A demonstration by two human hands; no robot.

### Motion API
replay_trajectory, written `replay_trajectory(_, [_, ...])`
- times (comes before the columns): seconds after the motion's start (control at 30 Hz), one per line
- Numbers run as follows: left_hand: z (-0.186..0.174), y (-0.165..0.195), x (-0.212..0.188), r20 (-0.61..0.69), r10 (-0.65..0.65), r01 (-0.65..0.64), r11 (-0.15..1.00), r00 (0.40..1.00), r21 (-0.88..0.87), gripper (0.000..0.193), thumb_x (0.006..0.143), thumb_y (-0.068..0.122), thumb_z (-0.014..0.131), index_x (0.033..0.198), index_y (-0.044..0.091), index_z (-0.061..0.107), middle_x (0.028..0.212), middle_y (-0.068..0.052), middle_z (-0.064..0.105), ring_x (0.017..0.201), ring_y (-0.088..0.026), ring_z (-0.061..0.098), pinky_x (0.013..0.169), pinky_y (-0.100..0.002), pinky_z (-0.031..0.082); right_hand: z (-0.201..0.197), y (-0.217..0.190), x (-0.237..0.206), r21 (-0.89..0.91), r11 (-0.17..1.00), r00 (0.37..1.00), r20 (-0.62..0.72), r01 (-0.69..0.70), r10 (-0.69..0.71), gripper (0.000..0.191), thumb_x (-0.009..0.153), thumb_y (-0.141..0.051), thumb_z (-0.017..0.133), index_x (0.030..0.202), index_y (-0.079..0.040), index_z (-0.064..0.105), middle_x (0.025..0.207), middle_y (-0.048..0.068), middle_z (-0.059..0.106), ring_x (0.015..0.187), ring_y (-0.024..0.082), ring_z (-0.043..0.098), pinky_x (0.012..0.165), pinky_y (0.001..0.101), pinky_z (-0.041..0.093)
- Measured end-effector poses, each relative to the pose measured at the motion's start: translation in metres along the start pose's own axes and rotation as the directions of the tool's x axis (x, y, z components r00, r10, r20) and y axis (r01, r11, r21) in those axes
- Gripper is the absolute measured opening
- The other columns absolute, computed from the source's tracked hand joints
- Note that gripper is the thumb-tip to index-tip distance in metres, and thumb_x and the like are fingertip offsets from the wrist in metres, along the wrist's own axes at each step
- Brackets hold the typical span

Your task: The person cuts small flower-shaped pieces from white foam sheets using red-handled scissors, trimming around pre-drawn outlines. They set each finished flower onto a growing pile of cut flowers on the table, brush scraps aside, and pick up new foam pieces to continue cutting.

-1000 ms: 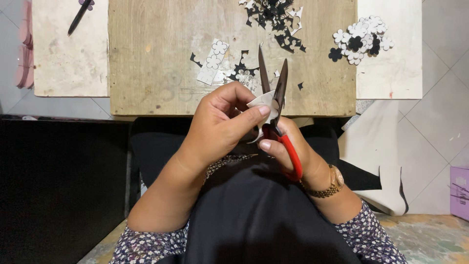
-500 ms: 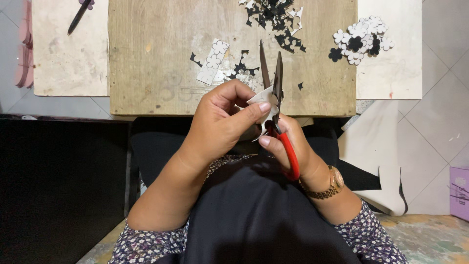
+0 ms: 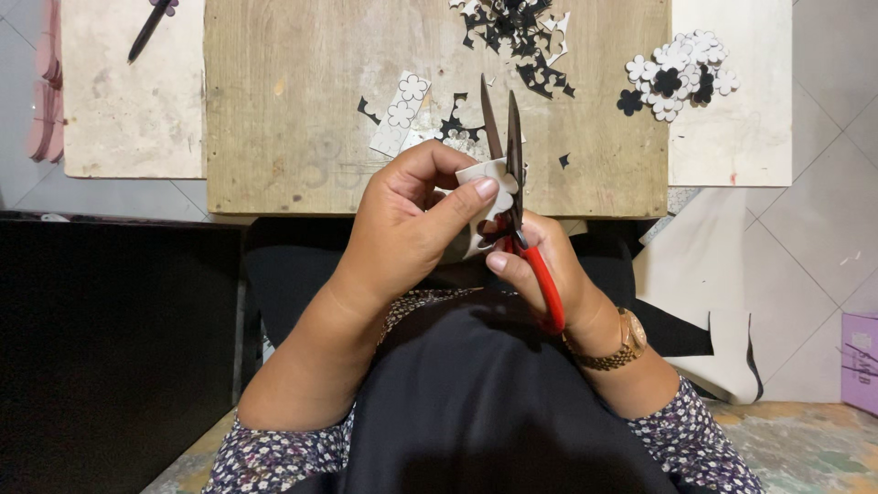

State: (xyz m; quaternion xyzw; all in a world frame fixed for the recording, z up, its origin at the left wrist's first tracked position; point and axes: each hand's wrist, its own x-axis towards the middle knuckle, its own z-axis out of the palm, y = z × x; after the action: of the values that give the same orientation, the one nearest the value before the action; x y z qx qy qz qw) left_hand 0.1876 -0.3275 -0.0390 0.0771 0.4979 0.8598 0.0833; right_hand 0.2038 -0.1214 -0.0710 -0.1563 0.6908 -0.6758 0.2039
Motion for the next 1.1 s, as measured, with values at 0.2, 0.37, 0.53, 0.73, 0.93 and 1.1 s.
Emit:
replay_trajectory(0.2, [-0.002, -0.002, 0.0, -0.033, 0.032, -0.031, 0.999, 0.999, 0.035, 0.009, 0.102, 0.009, 0.071, 0.105, 0.003, 0.065, 0.097, -0.002, 0.071, 0.089, -0.006, 0.064, 0.081, -0.023, 0.054, -0.001, 0.001, 0.001, -0.018, 1.0, 1.0, 0.0, -0.008, 0.008, 0.031, 0.094, -0.028, 0.066, 0.109, -0.002, 0.059, 0.089, -0.003, 0.055, 0.081, 0.007, 0.046, 0.073, 0.0231, 0.042])
replay_trajectory(0.37, [-0.004, -0.003, 0.001, -0.046, 0.033, -0.033, 0.999, 0.998, 0.007, 0.008, 0.101, 0.009, 0.071, 0.104, 0.003, 0.065, 0.097, -0.002, 0.072, 0.089, -0.007, 0.066, 0.082, -0.024, 0.055, -0.002, 0.001, 0.001, -0.017, 1.0, 1.0, 0.022, -0.005, 0.005, 0.022, 0.096, -0.024, 0.066, 0.097, -0.005, 0.054, 0.085, -0.004, 0.048, 0.079, 0.006, 0.041, 0.07, 0.0237, 0.039])
replay_trajectory(0.53, [-0.007, -0.002, 0.001, -0.063, 0.065, -0.062, 0.997, 0.996, 0.055, 0.008, 0.102, 0.008, 0.071, 0.105, 0.002, 0.066, 0.098, -0.002, 0.071, 0.091, -0.006, 0.063, 0.084, -0.023, 0.053, -0.002, 0.0, 0.002, -0.041, 0.999, 1.0, 0.018, -0.009, 0.01, 0.016, 0.094, -0.018, 0.065, 0.093, -0.006, 0.054, 0.083, -0.004, 0.049, 0.077, 0.006, 0.042, 0.068, 0.0237, 0.04])
replay_trajectory(0.73, [-0.009, -0.001, 0.002, -0.079, 0.069, -0.067, 0.997, 0.995, 0.024, 0.008, 0.102, 0.008, 0.071, 0.104, 0.002, 0.066, 0.096, -0.002, 0.07, 0.089, -0.007, 0.063, 0.083, -0.024, 0.053, -0.003, 0.001, 0.002, -0.032, 0.999, 0.999, 0.041, -0.01, 0.012, 0.015, 0.095, -0.015, 0.065, 0.092, -0.006, 0.053, 0.083, -0.005, 0.048, 0.076, 0.005, 0.041, 0.067, 0.0231, 0.039])
replay_trajectory(0.93, [-0.011, 0.001, 0.0, -0.089, 0.081, -0.077, 0.996, 0.993, 0.051, 0.007, 0.103, 0.008, 0.07, 0.103, 0.002, 0.066, 0.094, -0.001, 0.069, 0.088, -0.006, 0.061, 0.082, -0.023, 0.052, -0.002, 0.003, 0.001, -0.039, 0.999, 0.999, 0.051, -0.01, 0.012, 0.015, 0.095, -0.014, 0.065, 0.091, -0.006, 0.052, 0.082, -0.005, 0.047, 0.076, 0.005, 0.04, 0.066, 0.0231, 0.038])
replay_trajectory(1.1, [-0.015, -0.002, 0.003, -0.111, 0.088, -0.082, 0.995, 0.99, 0.062, 0.008, 0.102, 0.009, 0.071, 0.102, 0.003, 0.066, 0.093, 0.0, 0.068, 0.086, -0.006, 0.06, 0.08, -0.022, 0.051, -0.002, 0.003, 0.003, -0.072, 0.997, 0.998, 0.052, -0.03, 0.034, 0.014, 0.096, -0.014, 0.065, 0.091, -0.006, 0.054, 0.079, -0.006, 0.047, 0.073, 0.004, 0.04, 0.064, 0.0229, 0.037])
